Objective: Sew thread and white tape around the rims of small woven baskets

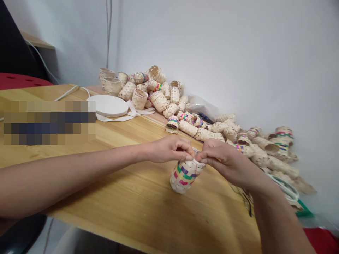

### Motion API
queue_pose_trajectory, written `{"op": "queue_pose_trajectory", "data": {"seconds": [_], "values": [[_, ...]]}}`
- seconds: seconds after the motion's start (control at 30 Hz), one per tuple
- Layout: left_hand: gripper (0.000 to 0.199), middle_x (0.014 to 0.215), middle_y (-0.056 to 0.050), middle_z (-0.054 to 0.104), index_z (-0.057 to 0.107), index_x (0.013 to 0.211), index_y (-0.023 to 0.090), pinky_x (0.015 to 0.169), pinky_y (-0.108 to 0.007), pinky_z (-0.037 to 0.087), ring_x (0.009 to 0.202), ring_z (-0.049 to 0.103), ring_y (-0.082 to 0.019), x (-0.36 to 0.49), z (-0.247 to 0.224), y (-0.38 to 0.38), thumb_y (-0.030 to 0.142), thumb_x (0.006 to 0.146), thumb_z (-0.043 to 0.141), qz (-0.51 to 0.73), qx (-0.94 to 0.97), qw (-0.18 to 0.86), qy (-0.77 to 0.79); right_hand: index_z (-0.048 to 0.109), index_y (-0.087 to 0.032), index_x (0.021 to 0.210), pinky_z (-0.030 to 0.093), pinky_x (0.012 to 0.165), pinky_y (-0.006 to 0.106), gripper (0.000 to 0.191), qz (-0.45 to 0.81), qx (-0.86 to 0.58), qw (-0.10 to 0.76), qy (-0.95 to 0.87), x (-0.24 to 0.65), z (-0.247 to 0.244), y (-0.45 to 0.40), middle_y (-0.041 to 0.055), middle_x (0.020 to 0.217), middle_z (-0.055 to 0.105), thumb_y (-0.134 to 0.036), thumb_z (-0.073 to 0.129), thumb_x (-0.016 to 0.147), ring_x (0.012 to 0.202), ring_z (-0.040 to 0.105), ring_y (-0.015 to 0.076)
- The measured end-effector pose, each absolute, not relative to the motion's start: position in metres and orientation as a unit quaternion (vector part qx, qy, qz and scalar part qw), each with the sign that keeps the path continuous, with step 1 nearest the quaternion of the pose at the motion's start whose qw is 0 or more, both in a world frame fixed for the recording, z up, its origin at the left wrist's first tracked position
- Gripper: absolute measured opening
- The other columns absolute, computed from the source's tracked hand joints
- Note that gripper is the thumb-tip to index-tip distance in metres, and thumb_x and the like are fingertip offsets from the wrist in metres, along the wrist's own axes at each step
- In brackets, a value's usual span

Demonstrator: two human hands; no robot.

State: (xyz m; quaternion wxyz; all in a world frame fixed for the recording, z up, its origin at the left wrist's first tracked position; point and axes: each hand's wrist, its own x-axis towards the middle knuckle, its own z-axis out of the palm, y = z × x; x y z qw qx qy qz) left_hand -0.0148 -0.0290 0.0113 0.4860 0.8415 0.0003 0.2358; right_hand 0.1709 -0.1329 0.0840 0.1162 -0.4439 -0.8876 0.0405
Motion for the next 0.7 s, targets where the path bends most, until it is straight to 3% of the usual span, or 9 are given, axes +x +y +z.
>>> {"op": "queue_pose_trajectory", "data": {"seconds": [0.27, 0.5, 0.6, 0.7], "values": [[0.015, 0.078, 0.000, 0.058, 0.067, 0.084, 0.012, 0.067, -0.020, 0.040, 0.072, 0.050, -0.010, -0.014, 0.007, -0.023, 0.022, 0.085, 0.057, 0.242, 0.824, 0.513, 0.006, 0.066, -0.022, 0.094, 0.050, 0.072, 0.029, 0.014, 0.093, -0.527, 0.186, -0.824, 0.177, 0.079, -0.132, 0.0040, 0.091, 0.070, -0.027, 0.054, 0.090, 0.081, 0.063, 0.0174], [0.016, 0.079, -0.001, 0.058, 0.067, 0.085, 0.012, 0.067, -0.020, 0.040, 0.074, 0.051, -0.010, -0.014, 0.008, -0.027, 0.022, 0.086, 0.055, 0.231, 0.822, 0.520, -0.002, 0.058, -0.021, 0.083, 0.046, 0.061, 0.022, 0.005, 0.133, -0.535, 0.198, -0.810, 0.168, 0.073, -0.132, -0.0007, 0.077, 0.062, -0.018, 0.055, 0.087, 0.071, 0.056, 0.0131], [0.016, 0.077, -0.001, 0.058, 0.067, 0.083, 0.011, 0.066, -0.020, 0.040, 0.072, 0.052, -0.010, -0.013, 0.008, -0.028, 0.021, 0.086, 0.055, 0.246, 0.824, 0.511, 0.005, 0.061, -0.023, 0.089, 0.048, 0.068, 0.024, 0.006, 0.120, -0.534, 0.209, -0.810, 0.166, 0.072, -0.133, -0.0010, 0.084, 0.064, -0.020, 0.056, 0.089, 0.077, 0.059, 0.0134], [0.014, 0.077, -0.001, 0.059, 0.068, 0.083, 0.012, 0.066, -0.020, 0.041, 0.071, 0.053, -0.010, -0.012, 0.007, -0.026, 0.020, 0.085, 0.057, 0.321, 0.816, 0.479, 0.030, 0.063, -0.025, 0.101, 0.048, 0.084, 0.031, 0.013, 0.038, -0.558, 0.316, -0.767, 0.172, 0.064, -0.134, 0.0015, 0.100, 0.067, -0.029, 0.055, 0.092, 0.095, 0.061, 0.0169]]}}
